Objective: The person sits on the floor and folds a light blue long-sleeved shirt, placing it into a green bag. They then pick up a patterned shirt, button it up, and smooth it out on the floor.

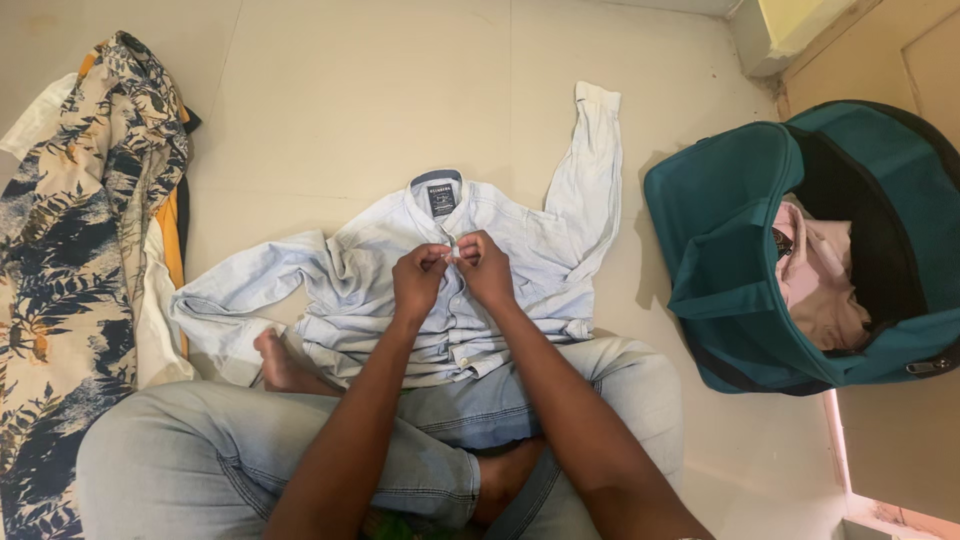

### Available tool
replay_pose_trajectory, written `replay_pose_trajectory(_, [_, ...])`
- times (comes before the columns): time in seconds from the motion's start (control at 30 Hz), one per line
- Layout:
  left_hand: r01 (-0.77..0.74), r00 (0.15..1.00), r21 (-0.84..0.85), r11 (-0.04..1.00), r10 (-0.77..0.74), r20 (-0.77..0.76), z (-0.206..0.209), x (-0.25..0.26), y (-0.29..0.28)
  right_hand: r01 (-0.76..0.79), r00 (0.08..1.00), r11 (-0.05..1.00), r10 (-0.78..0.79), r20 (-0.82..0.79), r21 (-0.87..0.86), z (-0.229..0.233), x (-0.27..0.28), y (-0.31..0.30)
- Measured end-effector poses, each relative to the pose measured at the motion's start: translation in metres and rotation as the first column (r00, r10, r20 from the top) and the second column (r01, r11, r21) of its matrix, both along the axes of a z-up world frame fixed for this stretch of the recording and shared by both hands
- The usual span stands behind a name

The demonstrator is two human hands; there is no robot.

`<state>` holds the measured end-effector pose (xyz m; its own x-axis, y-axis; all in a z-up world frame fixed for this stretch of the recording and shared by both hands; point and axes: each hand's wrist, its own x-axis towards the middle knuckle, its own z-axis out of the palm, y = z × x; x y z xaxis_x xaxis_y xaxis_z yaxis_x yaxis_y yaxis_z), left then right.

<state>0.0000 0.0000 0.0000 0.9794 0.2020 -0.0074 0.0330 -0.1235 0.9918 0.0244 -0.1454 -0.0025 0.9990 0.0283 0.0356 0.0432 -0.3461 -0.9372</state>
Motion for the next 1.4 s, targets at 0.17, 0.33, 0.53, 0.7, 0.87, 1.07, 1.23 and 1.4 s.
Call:
replay_pose_trajectory(0.17, [-0.027, 0.999, 0.043, 0.999, 0.028, -0.039, -0.004, 0.003, -0.001, 0.007, 0.999, 0.998, -0.005, -0.036, 0.067, 0.007, -0.001, 0.0])
replay_pose_trajectory(0.33, [0.011, 0.999, 0.076, 0.997, -0.008, -0.037, 0.006, -0.001, -0.002, 0.062, 0.998, 0.998, -0.062, 0.007, 0.024, 0.007, 0.0, 0.0])
replay_pose_trajectory(0.53, [0.059, 0.996, -0.009, 0.998, -0.06, -0.073, 0.013, -0.003, -0.005, 0.085, 0.996, 0.996, -0.085, 0.011, -0.016, 0.007, 0.002, 0.001])
replay_pose_trajectory(0.7, [-0.009, 0.998, 0.026, 1.0, 0.01, -0.062, 0.013, -0.003, -0.004, 0.091, 0.996, 0.995, -0.09, -0.03, 0.038, 0.008, -0.001, 0.002])
replay_pose_trajectory(0.87, [-0.042, 0.999, 0.066, 0.997, 0.043, -0.013, 0.005, 0.0, -0.004, 0.1, 0.982, 0.955, -0.051, -0.18, 0.279, 0.009, 0.001, -0.001])
replay_pose_trajectory(1.07, [-0.018, 0.998, 0.046, 0.999, 0.02, -0.062, 0.005, -0.002, -0.004, 0.088, 0.983, 0.946, -0.032, -0.182, 0.311, 0.009, -0.001, -0.002])
replay_pose_trajectory(1.23, [-0.07, 0.997, 0.057, 0.996, 0.071, -0.017, 0.001, -0.001, -0.003, 0.067, 0.983, 0.943, -0.007, -0.184, 0.326, 0.009, -0.002, -0.001])
replay_pose_trajectory(1.4, [-0.075, 0.996, 0.062, 0.995, 0.077, -0.042, 0.0, -0.001, -0.001, 0.064, 0.981, 0.941, 0.003, -0.196, 0.333, 0.005, 0.0, -0.002])
